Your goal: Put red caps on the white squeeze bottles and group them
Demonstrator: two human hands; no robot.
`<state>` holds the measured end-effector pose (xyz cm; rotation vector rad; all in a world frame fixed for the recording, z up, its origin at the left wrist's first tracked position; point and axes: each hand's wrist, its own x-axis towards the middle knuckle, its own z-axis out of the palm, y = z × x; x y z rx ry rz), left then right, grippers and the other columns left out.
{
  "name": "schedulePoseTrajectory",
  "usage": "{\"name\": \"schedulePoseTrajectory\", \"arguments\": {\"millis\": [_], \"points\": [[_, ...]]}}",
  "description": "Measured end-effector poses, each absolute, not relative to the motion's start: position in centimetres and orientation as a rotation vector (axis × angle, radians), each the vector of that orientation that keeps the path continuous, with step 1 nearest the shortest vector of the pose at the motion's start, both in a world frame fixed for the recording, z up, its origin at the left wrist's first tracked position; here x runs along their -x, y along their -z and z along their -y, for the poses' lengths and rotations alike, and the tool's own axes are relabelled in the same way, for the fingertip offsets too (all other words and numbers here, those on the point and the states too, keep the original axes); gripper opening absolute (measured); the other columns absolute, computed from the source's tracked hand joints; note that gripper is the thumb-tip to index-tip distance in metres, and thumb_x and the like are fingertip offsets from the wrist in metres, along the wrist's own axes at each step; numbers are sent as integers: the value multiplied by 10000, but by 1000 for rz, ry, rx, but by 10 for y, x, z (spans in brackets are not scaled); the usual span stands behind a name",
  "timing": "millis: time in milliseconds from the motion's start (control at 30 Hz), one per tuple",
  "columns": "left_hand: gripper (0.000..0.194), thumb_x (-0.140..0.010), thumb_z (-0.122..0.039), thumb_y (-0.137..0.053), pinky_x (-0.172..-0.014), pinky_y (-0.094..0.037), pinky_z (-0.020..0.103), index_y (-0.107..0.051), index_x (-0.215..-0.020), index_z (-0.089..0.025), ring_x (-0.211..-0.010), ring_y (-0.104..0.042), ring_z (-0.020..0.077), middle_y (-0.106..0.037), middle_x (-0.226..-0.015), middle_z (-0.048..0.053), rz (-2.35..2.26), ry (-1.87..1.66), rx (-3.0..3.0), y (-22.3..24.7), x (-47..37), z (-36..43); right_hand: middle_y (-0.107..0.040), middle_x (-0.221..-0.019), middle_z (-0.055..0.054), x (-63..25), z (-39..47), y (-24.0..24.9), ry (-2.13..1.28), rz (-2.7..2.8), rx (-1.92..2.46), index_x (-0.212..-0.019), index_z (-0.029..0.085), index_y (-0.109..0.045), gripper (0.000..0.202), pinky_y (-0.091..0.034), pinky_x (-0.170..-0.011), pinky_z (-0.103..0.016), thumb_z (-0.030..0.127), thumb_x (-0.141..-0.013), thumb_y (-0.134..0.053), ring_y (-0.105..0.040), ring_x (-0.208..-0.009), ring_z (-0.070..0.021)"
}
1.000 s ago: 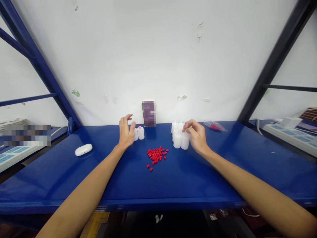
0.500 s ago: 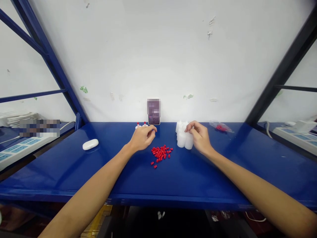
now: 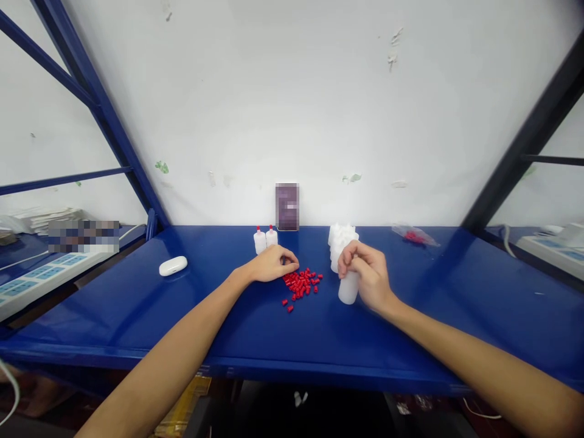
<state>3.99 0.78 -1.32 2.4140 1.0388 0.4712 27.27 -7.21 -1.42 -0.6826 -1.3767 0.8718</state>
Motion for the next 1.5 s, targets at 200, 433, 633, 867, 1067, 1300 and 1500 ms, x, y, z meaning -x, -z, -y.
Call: {"name": "schedulePoseTrajectory", "arguments": {"millis": [200, 433, 633, 867, 1067, 1300, 1500], "points": [[280, -823, -287, -566, -665, -423, 241, -768, -947, -137, -722, -593, 154, -739, -862, 51, -1007, -399, -2274, 6, -37, -13, -615, -559, -8, -265, 78, 19, -1416, 1486, 526, -772, 179, -567, 125, -387, -497, -268, 201, -685, -480, -514, -479, -152], [285, -755, -312, -708, -650, -433, 231, -770, -989, -162, -766, -647, 162, -755, -877, 62, -946, -233, -2131, -8, -17, -18, -586, -499, -34, -263, 75, 23, -1521, 1529, 486, -659, 147, -585, 159, -392, -491, -270, 280, -672, -499, -517, -465, -155], [333, -706, -367, -775, -578, -380, 218, -773, -968, -163, -667, -587, 133, -726, -746, 32, -948, -204, -2143, -8, -16, -18, -577, -584, -20, -267, 77, 26, -1489, 1613, 493, -728, 132, -627, 202, -419, -455, -264, 294, -698, -511, -535, -455, -150], [293, -736, -413, -753, -593, -383, 223, -784, -897, -170, -696, -580, 129, -742, -860, 50, -908, -211, -2208, -4, -17, -20, -629, -675, -60, -266, 79, 18, -1431, 1795, 499, -754, 129, -633, 206, -410, -624, -286, 285, -723, -503, -543, -640, -169], [259, -792, -390, -712, -683, -452, 235, -758, -902, -160, -768, -631, 143, -740, -867, 52, -885, -327, -2182, -6, -19, -18, -598, -707, -32, -267, 80, 25, -1370, 1729, 465, -793, 149, -582, 200, -435, -598, -297, 346, -781, -548, -553, -588, -161], [211, -836, -335, -670, -745, -513, 275, -666, -887, -130, -780, -680, 150, -734, -810, 67, -760, -640, -2035, -16, -38, 3, -578, -719, -35, -265, 82, 24, -1198, 1753, 490, -738, 144, -613, 237, -437, -637, -304, 356, -807, -531, -559, -629, -162], [126, -780, -233, -719, -749, -529, 273, -646, -802, -132, -816, -692, 154, -734, -847, 69, -620, -974, -1913, -19, -61, 29, -588, -652, 11, -259, 95, 18, -1235, 1760, 578, -979, 165, -554, 200, -423, -552, -260, 327, -866, -522, -547, -550, -138]]}}
